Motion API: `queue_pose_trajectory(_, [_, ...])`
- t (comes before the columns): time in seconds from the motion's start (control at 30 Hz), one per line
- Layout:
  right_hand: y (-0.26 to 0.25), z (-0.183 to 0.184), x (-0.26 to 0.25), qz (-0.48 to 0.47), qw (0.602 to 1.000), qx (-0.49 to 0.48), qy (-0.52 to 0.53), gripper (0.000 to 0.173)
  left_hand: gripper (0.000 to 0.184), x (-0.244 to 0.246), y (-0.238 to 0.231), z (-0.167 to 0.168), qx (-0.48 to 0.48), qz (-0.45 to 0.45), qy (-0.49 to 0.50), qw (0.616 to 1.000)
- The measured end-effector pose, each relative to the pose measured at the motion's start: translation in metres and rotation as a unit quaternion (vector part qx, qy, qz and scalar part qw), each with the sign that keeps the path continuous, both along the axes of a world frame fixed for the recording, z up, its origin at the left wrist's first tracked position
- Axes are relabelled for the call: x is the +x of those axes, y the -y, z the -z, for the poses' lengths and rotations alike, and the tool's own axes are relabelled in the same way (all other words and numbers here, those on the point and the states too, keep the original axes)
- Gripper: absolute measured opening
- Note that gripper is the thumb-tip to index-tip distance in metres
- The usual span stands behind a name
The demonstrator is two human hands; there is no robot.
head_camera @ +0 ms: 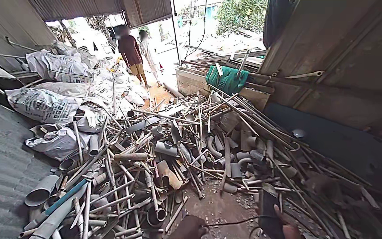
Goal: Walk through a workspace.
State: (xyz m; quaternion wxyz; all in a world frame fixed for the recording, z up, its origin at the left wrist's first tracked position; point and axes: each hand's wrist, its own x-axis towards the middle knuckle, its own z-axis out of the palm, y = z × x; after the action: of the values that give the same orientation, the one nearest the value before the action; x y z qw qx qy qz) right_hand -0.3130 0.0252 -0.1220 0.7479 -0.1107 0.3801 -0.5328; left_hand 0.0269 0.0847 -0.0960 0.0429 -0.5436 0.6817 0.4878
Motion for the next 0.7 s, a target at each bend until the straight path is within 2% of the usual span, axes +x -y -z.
queue_pose_trajectory(0.07, [0.004,0.001,-0.004,-0.02,1.0,-0.018,-0.014,0.041,0.04,0.022,0.001,0.013,0.051,-0.106,-0.016,0.993])
queue_pose_trajectory(0.13, [0.003,-0.011,0.007,-0.077,0.996,-0.017,-0.038,0.038,0.034,0.032,0.006,0.019,0.083,-0.185,-0.082,0.976])
queue_pose_trajectory(0.27, [0.007,-0.019,0.062,-0.196,0.974,0.021,-0.112,0.04,0.093,0.008,0.026,0.005,0.075,-0.148,-0.183,0.969])
queue_pose_trajectory(0.33, [0.01,-0.017,0.095,-0.222,0.956,0.03,-0.189,0.041,0.104,-0.019,0.036,-0.005,0.083,-0.198,-0.259,0.942])
queue_pose_trajectory(0.4, [0.007,-0.022,0.125,-0.236,0.932,0.027,-0.275,0.038,0.092,-0.045,0.043,-0.007,0.116,-0.32,-0.327,0.882])
queue_pose_trajectory(0.47, [0.003,-0.032,0.145,-0.267,0.909,-0.003,-0.32,0.038,0.081,-0.06,0.05,-0.005,0.115,-0.432,-0.335,0.83])
queue_pose_trajectory(0.5, [0.001,-0.038,0.151,-0.301,0.894,-0.028,-0.331,0.043,0.078,-0.061,0.052,-0.002,0.111,-0.468,-0.344,0.806])
queue_pose_trajectory(0.53, [0.002,-0.041,0.153,-0.347,0.875,-0.057,-0.333,0.056,0.073,-0.06,0.052,0.004,0.117,-0.494,-0.358,0.784])
queue_pose_trajectory(0.6, [0.01,-0.042,0.158,-0.436,0.827,-0.094,-0.341,0.065,0.054,-0.05,0.05,0.017,0.137,-0.524,-0.4,0.74])
queue_pose_trajectory(0.67, [0.017,-0.052,0.16,-0.501,0.799,-0.101,-0.318,0.055,0.031,-0.034,0.045,0.028,0.145,-0.548,-0.434,0.7])
queue_pose_trajectory(0.7, [0.021,-0.059,0.158,-0.523,0.791,-0.105,-0.299,0.047,0.033,-0.021,0.042,0.032,0.154,-0.558,-0.442,0.685])
